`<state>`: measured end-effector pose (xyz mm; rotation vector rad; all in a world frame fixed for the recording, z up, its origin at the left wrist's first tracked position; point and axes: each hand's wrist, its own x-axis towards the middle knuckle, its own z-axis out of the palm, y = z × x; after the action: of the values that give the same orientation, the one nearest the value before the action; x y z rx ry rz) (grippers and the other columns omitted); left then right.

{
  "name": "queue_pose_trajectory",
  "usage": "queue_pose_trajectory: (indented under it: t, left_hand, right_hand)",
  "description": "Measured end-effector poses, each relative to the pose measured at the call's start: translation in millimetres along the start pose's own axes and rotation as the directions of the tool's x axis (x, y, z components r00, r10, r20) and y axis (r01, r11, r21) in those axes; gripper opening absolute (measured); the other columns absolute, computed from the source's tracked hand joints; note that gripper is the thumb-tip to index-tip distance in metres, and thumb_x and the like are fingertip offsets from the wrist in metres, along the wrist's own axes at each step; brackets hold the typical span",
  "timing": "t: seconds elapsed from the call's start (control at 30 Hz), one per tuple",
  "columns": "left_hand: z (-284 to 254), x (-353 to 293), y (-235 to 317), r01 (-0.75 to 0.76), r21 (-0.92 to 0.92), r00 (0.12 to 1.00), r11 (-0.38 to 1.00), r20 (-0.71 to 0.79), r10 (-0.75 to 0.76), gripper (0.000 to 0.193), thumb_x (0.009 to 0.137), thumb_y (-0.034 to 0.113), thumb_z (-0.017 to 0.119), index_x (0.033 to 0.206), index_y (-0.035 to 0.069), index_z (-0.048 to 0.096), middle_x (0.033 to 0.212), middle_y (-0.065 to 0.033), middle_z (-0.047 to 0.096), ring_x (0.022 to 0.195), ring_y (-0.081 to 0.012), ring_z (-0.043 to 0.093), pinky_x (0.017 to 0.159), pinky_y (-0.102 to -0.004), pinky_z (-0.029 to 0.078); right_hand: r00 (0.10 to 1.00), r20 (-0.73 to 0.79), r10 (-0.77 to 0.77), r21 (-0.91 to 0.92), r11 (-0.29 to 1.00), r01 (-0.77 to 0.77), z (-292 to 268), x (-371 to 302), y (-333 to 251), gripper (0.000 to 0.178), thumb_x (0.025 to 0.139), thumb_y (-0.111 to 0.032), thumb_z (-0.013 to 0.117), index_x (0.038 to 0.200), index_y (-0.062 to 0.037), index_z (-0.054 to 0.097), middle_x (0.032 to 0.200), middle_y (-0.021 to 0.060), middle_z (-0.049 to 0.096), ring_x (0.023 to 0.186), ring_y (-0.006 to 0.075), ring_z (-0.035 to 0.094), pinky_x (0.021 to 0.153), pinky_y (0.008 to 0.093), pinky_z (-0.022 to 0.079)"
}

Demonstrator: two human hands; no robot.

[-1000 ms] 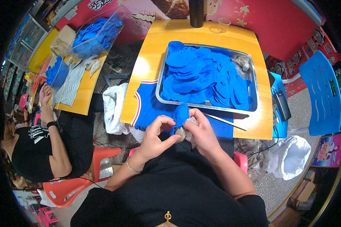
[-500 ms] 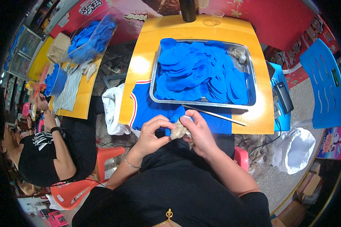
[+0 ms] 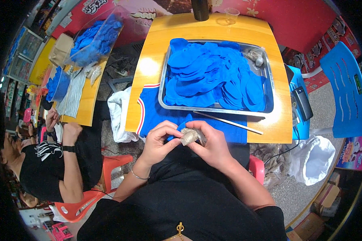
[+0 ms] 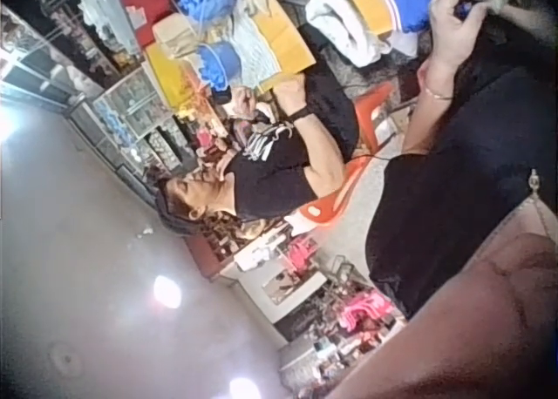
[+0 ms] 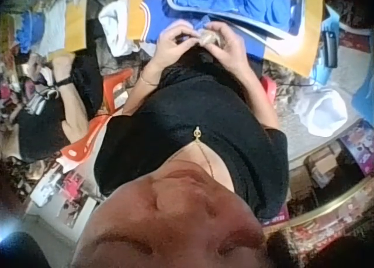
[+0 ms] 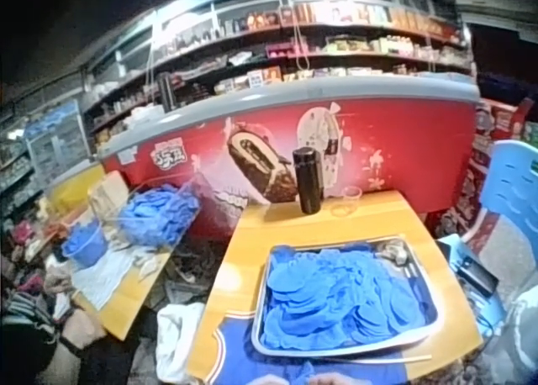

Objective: Applying adhesive to blue leather circles and wrapping them around small cores to create finished parts.

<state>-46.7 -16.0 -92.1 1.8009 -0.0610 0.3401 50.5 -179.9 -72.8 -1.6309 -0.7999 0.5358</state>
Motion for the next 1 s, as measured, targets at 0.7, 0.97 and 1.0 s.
queue_pose_trajectory:
  t: [0.7, 0.97, 1.0]
  left_hand:
    - [12.3, 7.0, -1.9, 0.082, 0.021, 0.975, 0.996, -0.21, -0.076, 0.006, 0.079, 0.0, 0.06, 0.084, -0.001, 0.058, 0.082, -0.0077, 0.055, 0.074, -0.0152, 0.055, 0.065, -0.0247, 0.044]
    - [15.7, 4.0, -8.0, 0.254, -0.307, 0.949, 0.917, -0.102, -0.297, 0.01, 0.084, 0.001, 0.058, 0.093, -0.001, 0.057, 0.086, -0.0036, 0.054, 0.077, -0.0098, 0.053, 0.068, -0.0212, 0.044]
    - [15.6, 3.1, -7.8, 0.256, -0.307, 0.949, 0.917, -0.104, -0.299, 0.01, 0.084, 0.001, 0.058, 0.093, -0.001, 0.057, 0.086, -0.0036, 0.054, 0.077, -0.0098, 0.053, 0.068, -0.0212, 0.044]
  right_hand:
    - [0.996, -0.042, -0.076, -0.298, 0.953, 0.06, 0.9, -1.9, 11.7, 0.023, 0.07, -0.002, 0.062, 0.091, -0.0015, 0.053, 0.078, 0.0151, 0.062, 0.07, 0.0286, 0.063, 0.06, 0.0317, 0.048]
    - [0.987, -0.146, 0.062, -0.184, 0.979, -0.088, 4.0, 0.7, 8.1, 0.019, 0.071, -0.004, 0.062, 0.087, -0.0006, 0.052, 0.072, 0.014, 0.06, 0.063, 0.0236, 0.061, 0.058, 0.0292, 0.046]
    - [0.985, -0.151, 0.081, -0.173, 0.979, -0.107, 4.3, 1.6, 8.2, 0.019, 0.071, -0.004, 0.062, 0.086, -0.0003, 0.051, 0.073, 0.0137, 0.06, 0.063, 0.0219, 0.061, 0.058, 0.029, 0.046]
